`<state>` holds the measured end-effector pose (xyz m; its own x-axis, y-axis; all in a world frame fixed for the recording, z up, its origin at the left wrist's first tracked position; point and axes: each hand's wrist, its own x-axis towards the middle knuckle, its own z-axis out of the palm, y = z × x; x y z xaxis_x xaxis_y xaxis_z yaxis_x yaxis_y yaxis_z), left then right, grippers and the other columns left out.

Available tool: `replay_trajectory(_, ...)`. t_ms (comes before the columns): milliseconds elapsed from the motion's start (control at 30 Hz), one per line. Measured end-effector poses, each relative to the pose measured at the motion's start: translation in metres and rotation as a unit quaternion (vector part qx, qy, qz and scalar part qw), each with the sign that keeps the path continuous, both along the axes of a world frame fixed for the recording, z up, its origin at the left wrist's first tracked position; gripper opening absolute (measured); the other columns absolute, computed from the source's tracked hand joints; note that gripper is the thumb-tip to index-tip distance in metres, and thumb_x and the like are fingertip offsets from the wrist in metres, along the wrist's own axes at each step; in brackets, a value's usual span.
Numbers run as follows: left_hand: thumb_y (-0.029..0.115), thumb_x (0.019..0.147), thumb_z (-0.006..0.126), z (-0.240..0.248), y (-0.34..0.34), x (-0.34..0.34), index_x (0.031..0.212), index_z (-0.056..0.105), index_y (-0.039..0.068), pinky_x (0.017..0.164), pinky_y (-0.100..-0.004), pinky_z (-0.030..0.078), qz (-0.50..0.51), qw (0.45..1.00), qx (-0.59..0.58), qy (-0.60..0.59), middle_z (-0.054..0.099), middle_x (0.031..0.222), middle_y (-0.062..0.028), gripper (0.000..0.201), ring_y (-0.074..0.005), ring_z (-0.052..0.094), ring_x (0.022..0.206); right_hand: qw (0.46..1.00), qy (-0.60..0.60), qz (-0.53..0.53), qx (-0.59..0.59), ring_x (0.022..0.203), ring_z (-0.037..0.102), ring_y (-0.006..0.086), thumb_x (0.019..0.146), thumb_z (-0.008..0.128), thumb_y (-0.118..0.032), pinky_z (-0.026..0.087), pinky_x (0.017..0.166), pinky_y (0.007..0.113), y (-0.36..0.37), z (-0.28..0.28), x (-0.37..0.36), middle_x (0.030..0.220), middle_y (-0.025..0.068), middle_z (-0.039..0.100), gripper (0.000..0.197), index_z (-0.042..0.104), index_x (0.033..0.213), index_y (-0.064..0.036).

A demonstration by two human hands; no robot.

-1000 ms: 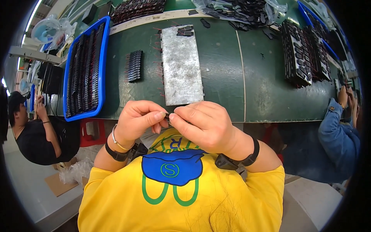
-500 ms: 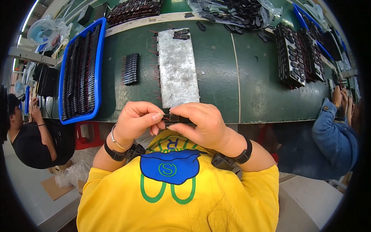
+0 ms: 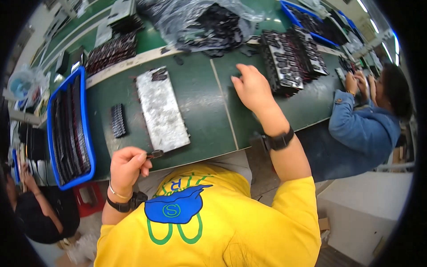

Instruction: The person picks up a speaker and a plastic housing, fits the speaker into the housing by hand, and places the assembled unit onto a metal plate. This process is repeated until the plate is full, at which point the person swaps it for a new one.

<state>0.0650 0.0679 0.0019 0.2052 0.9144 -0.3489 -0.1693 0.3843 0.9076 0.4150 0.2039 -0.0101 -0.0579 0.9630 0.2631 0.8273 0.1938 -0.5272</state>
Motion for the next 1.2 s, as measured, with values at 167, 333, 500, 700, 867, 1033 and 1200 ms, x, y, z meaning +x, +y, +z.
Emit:
replay_trajectory(167,0.004,0.087,0.064,-0.006,0.001,0.000,0.088,0.066,-0.004,0.050,-0.0221,0.050,0.005,0.999,0.019,-0.049,0.068,0.073,-0.0112,0.008,-0.0124,0.061,0.055,0.971,-0.213,-0.109,0.002,0.106,0.055,0.0396,0.085,0.056,-0.012,0.046,0.091,0.046,0.068,0.006,0.002,0.115,0.0238,0.057,0.027,0.057,0.107,0.0034)
replay_trajectory(333,0.005,0.087,0.064,-0.013,-0.005,-0.003,0.087,0.065,-0.004,0.048,-0.0246,0.051,0.006,0.996,0.046,-0.080,0.067,0.071,-0.0139,0.010,-0.0155,0.061,0.052,0.958,-0.241,-0.151,-0.043,0.111,0.053,0.0377,0.083,0.050,-0.008,0.046,0.092,0.045,0.111,-0.011,0.011,0.118,0.0208,0.055,0.028,0.058,0.108,0.0043)
replay_trajectory(500,0.004,0.087,0.065,-0.011,-0.003,-0.014,0.090,0.066,-0.005,0.052,-0.0228,0.052,-0.003,0.990,0.052,-0.131,0.068,0.075,-0.0129,0.009,-0.0135,0.063,0.057,0.978,-0.206,-0.005,-0.018,0.111,0.054,0.0384,0.088,0.049,-0.011,0.045,0.095,0.045,0.064,-0.010,-0.008,0.115,0.0238,0.058,0.028,0.060,0.110,0.0001)
replay_trajectory(700,0.003,0.087,0.065,-0.012,-0.002,-0.013,0.090,0.066,-0.004,0.053,-0.0230,0.052,-0.017,0.993,0.064,-0.102,0.068,0.077,-0.0126,0.008,-0.0135,0.063,0.058,0.992,-0.098,0.076,-0.002,0.111,0.053,0.0379,0.086,0.049,-0.005,0.044,0.095,0.043,0.037,0.015,-0.022,0.117,0.0193,0.059,0.032,0.060,0.116,-0.0033)
replay_trajectory(867,0.004,0.087,0.065,-0.022,-0.003,-0.007,0.090,0.066,-0.004,0.052,-0.0233,0.052,-0.006,0.991,0.076,-0.111,0.068,0.076,-0.0133,0.009,-0.0146,0.063,0.057,0.983,-0.167,0.076,0.024,0.110,0.053,0.0358,0.083,0.050,-0.002,0.044,0.094,0.041,0.089,-0.004,-0.013,0.120,0.0142,0.058,0.038,0.059,0.119,-0.0067)
replay_trajectory(1033,0.006,0.087,0.065,-0.025,-0.007,-0.008,0.088,0.064,-0.005,0.048,-0.0237,0.051,0.006,0.989,0.104,-0.109,0.067,0.075,-0.0151,0.012,-0.0164,0.062,0.053,0.973,-0.220,0.065,0.039,0.108,0.054,0.0339,0.081,0.050,0.000,0.045,0.092,0.040,0.079,-0.009,-0.025,0.120,0.0134,0.056,0.041,0.059,0.120,-0.0084)
replay_trajectory(1200,0.006,0.087,0.065,-0.022,-0.006,-0.010,0.089,0.064,-0.005,0.048,-0.0238,0.051,-0.012,0.987,0.126,-0.104,0.066,0.076,-0.0147,0.011,-0.0164,0.062,0.054,0.964,-0.162,0.195,0.077,0.105,0.054,0.0331,0.081,0.049,0.003,0.045,0.091,0.039,0.009,-0.003,-0.025,0.116,0.0142,0.058,0.042,0.058,0.120,-0.0091)
